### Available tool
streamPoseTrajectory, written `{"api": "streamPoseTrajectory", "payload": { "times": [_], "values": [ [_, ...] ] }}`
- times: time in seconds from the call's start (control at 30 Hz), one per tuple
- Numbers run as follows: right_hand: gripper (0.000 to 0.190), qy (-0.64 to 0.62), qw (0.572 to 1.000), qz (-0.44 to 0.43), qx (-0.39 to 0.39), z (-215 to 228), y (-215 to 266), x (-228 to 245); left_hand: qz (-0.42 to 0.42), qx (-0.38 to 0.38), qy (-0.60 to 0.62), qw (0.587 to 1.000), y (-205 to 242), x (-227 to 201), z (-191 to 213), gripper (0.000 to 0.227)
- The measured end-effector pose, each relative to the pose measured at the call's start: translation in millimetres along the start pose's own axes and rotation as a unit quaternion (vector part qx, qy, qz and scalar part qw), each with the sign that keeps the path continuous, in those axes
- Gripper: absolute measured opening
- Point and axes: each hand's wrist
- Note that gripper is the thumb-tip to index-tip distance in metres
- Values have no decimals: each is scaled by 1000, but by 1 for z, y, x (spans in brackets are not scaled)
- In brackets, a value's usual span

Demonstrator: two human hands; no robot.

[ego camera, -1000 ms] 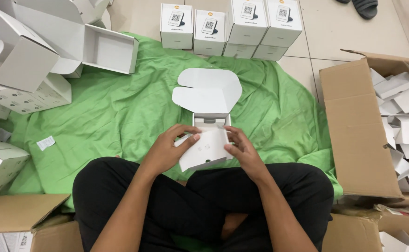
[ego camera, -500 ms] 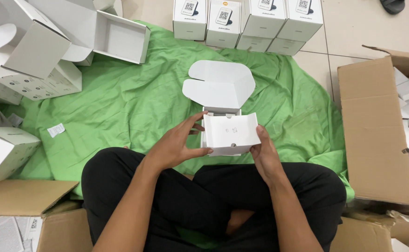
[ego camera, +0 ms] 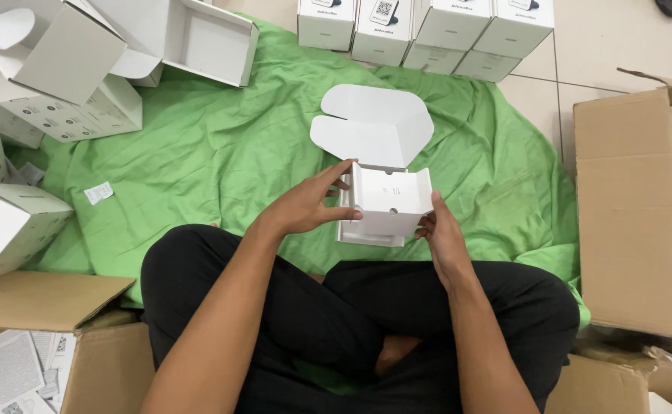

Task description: The person packages warranty leaflets and electronic devices into white product boxes.

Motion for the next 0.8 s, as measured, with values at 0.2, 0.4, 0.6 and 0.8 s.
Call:
{"api": "streamPoseTrajectory", "payload": {
  "times": [0.2, 0.4, 0.6, 0.8],
  "values": [
    [56, 82, 996, 16, -7, -12, 10, 14, -35, -8, -38, 999, -3, 13, -2, 105],
    [53, 123, 989, 80, 10, -4, 1, -6, -41, -8, -116, 992, -4, 19, -5, 104],
    [64, 167, 967, 167, 93, 18, -15, -3, -38, 2, -14, 999, -3, 17, 1, 104],
    [103, 340, 930, 63, 122, 6, -6, 42, 38, 26, -14, 999, -1, 5, 8, 106]
  ]
}}
Point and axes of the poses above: each hand's wrist, its own y-axis away from the middle knuckle, its own z-axis out of the back of the hand, x = y × z, and after that the axes turned 2 degrees about -x, right-handed
